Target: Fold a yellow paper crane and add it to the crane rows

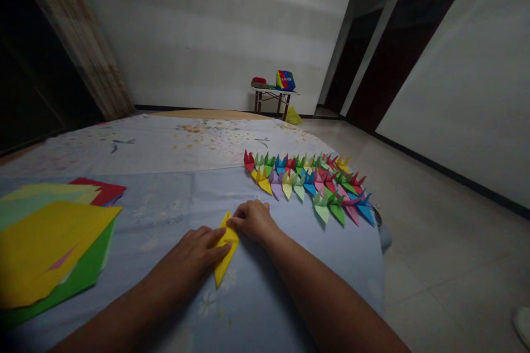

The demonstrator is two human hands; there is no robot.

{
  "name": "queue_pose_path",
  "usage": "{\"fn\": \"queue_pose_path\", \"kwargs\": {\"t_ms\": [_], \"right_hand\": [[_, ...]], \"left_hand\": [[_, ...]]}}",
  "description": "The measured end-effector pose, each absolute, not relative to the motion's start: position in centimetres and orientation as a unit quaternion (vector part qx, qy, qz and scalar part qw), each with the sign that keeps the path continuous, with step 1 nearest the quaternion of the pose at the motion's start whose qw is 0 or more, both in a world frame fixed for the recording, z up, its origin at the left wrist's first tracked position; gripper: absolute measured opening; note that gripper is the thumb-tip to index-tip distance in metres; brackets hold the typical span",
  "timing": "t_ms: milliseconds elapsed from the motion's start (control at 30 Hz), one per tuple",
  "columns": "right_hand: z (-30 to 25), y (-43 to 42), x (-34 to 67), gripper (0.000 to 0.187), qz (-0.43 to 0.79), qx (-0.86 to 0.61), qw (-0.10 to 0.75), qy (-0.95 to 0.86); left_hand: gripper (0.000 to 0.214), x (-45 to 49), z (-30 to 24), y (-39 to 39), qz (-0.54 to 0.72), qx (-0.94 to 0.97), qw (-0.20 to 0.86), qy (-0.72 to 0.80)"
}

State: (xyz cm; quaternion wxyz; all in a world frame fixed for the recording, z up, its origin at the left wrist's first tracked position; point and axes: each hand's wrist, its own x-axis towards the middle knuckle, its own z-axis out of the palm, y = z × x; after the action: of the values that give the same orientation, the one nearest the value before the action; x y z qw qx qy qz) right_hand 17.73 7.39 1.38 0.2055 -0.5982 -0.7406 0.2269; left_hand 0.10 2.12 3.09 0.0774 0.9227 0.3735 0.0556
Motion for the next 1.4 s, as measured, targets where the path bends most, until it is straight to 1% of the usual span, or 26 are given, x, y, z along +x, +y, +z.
{"fn": "queue_pose_path", "kwargs": {"t_ms": [333, 500, 600, 700, 867, 1067, 1167, 1267, 1333, 1400], "right_hand": [[1.3, 7.9, 17.4, 0.019, 0.192, -0.626, 0.215, -0.725], [1.0, 8.3, 17.6, 0.015, 0.172, -0.632, 0.241, -0.717], [0.9, 8.1, 17.8, 0.018, 0.183, -0.619, 0.263, -0.717], [0.9, 7.8, 17.9, 0.021, 0.194, -0.603, 0.254, -0.731], [0.9, 7.6, 18.1, 0.026, 0.175, -0.593, 0.232, -0.751], [0.5, 7.8, 17.8, 0.014, 0.163, -0.598, 0.228, -0.751], [0.5, 7.8, 17.7, 0.010, 0.159, -0.599, 0.247, -0.745], [0.7, 7.8, 17.7, 0.008, 0.174, -0.577, 0.290, -0.744], [0.9, 7.8, 17.8, 0.011, 0.196, -0.551, 0.306, -0.751], [1.0, 7.9, 17.9, 0.017, 0.214, -0.534, 0.300, -0.761]], "left_hand": [[0.029, 0.1, 2.9, 2.2, 0.052, 0.920, 0.068, 0.383], [0.029, 0.2, 3.1, 2.2, 0.047, 0.918, 0.068, 0.388], [0.029, 0.2, 3.4, 2.1, 0.047, 0.917, 0.078, 0.388], [0.028, 0.2, 3.6, 2.1, 0.043, 0.917, 0.083, 0.389], [0.027, 0.2, 3.3, 2.1, 0.053, 0.916, 0.083, 0.388], [0.026, 0.1, 2.8, 2.2, 0.069, 0.917, 0.064, 0.387], [0.025, 0.0, 2.5, 2.2, 0.084, 0.916, 0.058, 0.388], [0.024, 0.0, 2.1, 2.2, 0.105, 0.915, 0.057, 0.384], [0.024, -0.1, 1.8, 2.2, 0.121, 0.913, 0.059, 0.385], [0.023, -0.1, 1.7, 2.2, 0.130, 0.911, 0.065, 0.387]]}}
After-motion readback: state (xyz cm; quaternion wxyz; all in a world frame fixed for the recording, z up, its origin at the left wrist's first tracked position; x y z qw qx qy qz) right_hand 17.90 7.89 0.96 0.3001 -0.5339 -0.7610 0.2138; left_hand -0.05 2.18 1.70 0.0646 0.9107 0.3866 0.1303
